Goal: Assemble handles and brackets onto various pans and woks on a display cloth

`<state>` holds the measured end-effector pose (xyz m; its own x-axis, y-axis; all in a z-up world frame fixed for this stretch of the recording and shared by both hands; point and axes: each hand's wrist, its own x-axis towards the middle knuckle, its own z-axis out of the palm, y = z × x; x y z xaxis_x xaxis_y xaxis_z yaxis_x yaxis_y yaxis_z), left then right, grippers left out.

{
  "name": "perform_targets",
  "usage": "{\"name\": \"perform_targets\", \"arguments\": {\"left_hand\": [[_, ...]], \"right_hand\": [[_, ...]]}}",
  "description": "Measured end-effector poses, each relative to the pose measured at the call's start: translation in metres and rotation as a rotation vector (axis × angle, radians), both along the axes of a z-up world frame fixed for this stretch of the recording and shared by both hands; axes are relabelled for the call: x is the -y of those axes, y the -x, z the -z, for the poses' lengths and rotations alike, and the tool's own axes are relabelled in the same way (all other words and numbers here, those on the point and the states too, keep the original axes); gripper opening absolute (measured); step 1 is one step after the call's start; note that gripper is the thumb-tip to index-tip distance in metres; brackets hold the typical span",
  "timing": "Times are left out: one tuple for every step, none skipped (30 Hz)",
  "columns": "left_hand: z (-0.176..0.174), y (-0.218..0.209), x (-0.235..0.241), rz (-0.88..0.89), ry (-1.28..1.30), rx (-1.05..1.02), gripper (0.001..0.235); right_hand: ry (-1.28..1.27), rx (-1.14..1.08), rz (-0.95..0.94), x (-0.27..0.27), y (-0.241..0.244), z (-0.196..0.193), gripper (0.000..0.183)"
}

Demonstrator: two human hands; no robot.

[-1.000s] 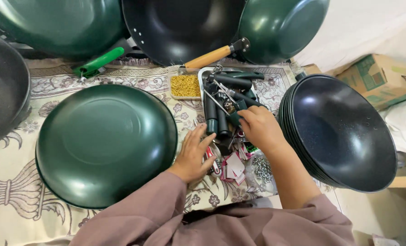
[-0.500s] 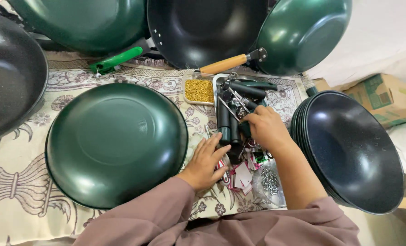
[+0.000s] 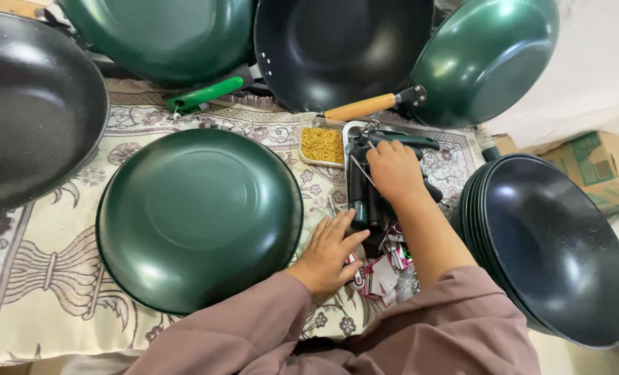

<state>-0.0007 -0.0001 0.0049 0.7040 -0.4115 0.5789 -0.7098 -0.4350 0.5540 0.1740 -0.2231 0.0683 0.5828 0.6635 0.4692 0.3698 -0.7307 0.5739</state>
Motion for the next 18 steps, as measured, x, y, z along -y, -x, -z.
{"name": "perform_targets", "arguments": {"left_hand": [[-0.003,-0.001,-0.001,0.016,0.004,-0.013,0.071],[-0.005,0.002,-0.002,0.033,0.009,-0.034,0.071],[-0.003,0.003,-0.002,0.029,0.013,-0.038,0.071],[-0.001,0.002,-0.001,0.021,0.015,-0.023,0.072],[0.0,0.002,0.0,0.013,0.017,-0.008,0.072],[0.0,0.002,0.0,0.015,0.022,-0.011,0.072],[0.0,0.002,0.001,0.011,0.024,-0.019,0.072],[0.0,-0.001,0.001,0.01,0.023,-0.021,0.071],[0.001,0.0,0.001,0.015,0.024,-0.019,0.071],[0.002,-0.001,0.001,0.011,0.023,-0.021,0.07],[0.003,-0.001,0.001,0.007,0.022,-0.022,0.069],[0.004,-0.002,0.002,0.007,0.025,-0.021,0.069],[0.006,-0.004,0.004,-0.002,0.021,-0.014,0.069],[0.008,-0.004,0.003,-0.003,0.01,-0.007,0.07],[0.008,-0.004,0.002,0.005,0.007,-0.008,0.07],[0.007,-0.004,0.002,0.001,-0.002,-0.017,0.07],[0.007,-0.003,0.002,-0.002,-0.01,-0.027,0.069],[0.007,-0.002,0.001,0.003,-0.007,-0.028,0.069]], "right_hand": [[-0.035,0.004,0.002,0.0,0.001,-0.005,0.006],[-0.069,0.0,0.005,0.001,0.005,-0.008,0.009],[-0.065,-0.005,0.001,0.005,0.003,-0.008,0.009],[-0.138,-0.047,-0.047,0.011,0.0,-0.009,0.005],[-0.211,-0.089,-0.095,0.016,-0.003,-0.011,0.004],[-0.206,-0.093,-0.092,0.015,-0.002,-0.013,0.004],[-0.272,-0.15,-0.063,0.013,0.0,-0.015,0.006],[-0.342,-0.201,-0.032,0.012,0.0,-0.017,0.007],[-0.34,-0.198,-0.027,0.011,0.004,-0.022,0.007],[-0.358,-0.225,-0.012,0.009,0.005,-0.027,0.007],[-0.375,-0.251,0.002,0.007,0.006,-0.031,0.006],[-0.372,-0.25,0.003,0.008,0.004,-0.034,0.006],[-0.364,-0.257,0.021,0.01,0.002,-0.037,0.007],[-0.363,-0.264,0.047,0.011,0.003,-0.037,0.008],[-0.368,-0.263,0.054,0.019,0.001,-0.04,0.008],[-0.422,-0.296,0.029,0.026,0.0,-0.043,0.011],[-0.476,-0.328,0.003,0.034,-0.002,-0.047,0.013],[-0.473,-0.328,0.009,0.047,-0.003,-0.046,0.013]]}}
